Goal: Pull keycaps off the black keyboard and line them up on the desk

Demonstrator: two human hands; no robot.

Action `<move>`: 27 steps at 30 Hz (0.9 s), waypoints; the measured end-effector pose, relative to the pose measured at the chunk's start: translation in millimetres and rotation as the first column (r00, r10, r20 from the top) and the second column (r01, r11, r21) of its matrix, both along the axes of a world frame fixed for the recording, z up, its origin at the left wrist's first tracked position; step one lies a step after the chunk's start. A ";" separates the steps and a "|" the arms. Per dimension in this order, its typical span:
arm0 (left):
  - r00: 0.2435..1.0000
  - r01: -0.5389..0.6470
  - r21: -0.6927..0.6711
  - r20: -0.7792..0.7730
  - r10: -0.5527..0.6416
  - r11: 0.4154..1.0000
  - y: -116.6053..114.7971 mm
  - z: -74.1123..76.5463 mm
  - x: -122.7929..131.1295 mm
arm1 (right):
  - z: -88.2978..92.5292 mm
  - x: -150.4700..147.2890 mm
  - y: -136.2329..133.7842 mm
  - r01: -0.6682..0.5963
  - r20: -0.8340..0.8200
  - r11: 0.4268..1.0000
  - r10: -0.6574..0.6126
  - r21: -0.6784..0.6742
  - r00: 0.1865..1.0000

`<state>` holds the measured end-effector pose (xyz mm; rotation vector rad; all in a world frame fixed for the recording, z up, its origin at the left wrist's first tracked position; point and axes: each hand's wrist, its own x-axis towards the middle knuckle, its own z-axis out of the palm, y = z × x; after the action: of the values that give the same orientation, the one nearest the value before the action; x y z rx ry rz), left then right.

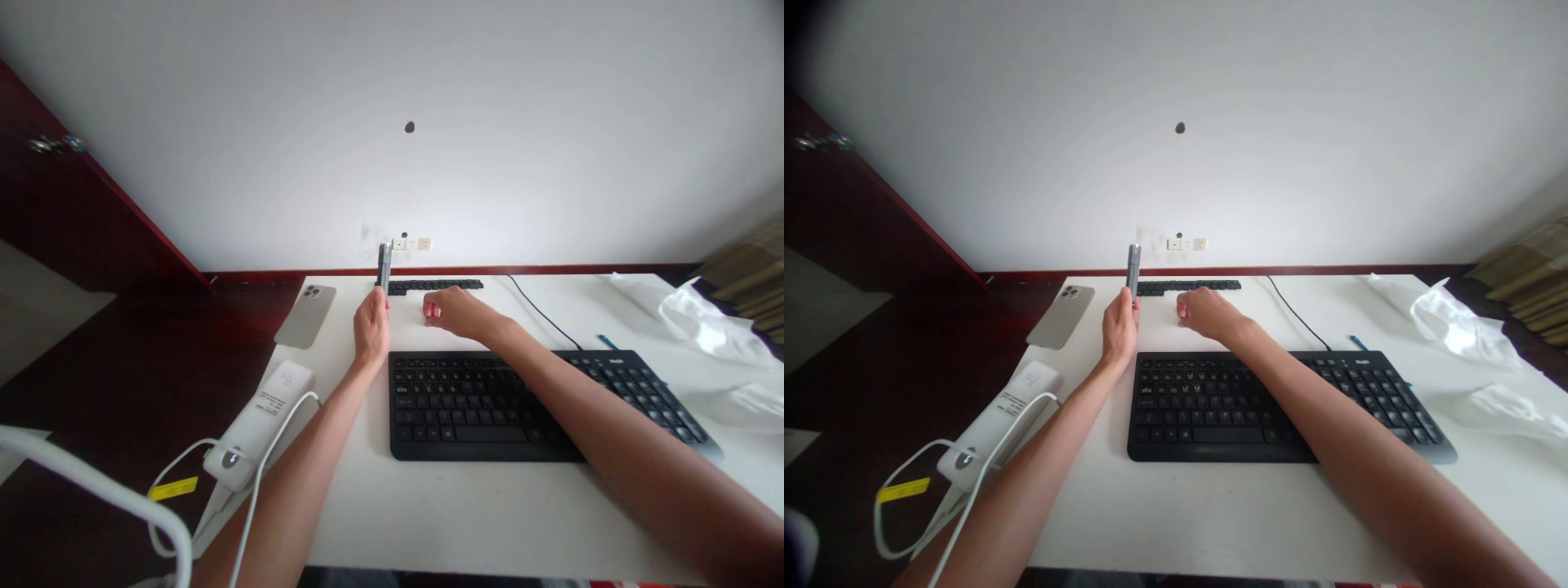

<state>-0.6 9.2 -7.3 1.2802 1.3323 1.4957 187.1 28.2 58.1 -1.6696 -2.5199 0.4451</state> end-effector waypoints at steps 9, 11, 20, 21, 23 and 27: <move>1.000 0.003 0.049 -0.003 -0.003 0.999 1.4 -2.8 -0.6 | 0.4 8.3 3.8 -0.036 -0.095 0.999 0.035 -0.010 0.995; 1.000 0.003 0.053 -0.006 -0.002 0.999 1.1 -2.6 -0.5 | 2.6 12.6 4.0 -0.034 -0.076 0.999 0.033 -0.005 0.997; 1.000 0.001 0.053 -0.008 0.000 0.999 1.1 -2.2 0.2 | 7.6 6.9 -1.4 -0.059 -0.068 0.998 0.060 0.023 0.996; 1.000 0.000 0.054 -0.007 0.000 0.999 1.1 -2.2 0.2 | 7.2 5.4 -2.1 -0.058 -0.065 0.998 0.060 0.029 0.996; 1.000 0.000 0.056 -0.006 0.000 0.998 1.2 -2.4 0.0 | 5.0 3.1 -2.8 -0.042 -0.070 0.998 0.046 0.050 0.997; 1.000 -0.002 0.053 -0.016 0.002 0.999 1.7 -3.1 -0.3 | -1.0 0.5 -2.5 -0.047 -0.080 0.996 0.053 0.072 0.995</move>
<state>-0.9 10.8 -10.4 1.3266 1.3123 1.5342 187.6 25.7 57.2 -1.5350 -2.4935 0.4152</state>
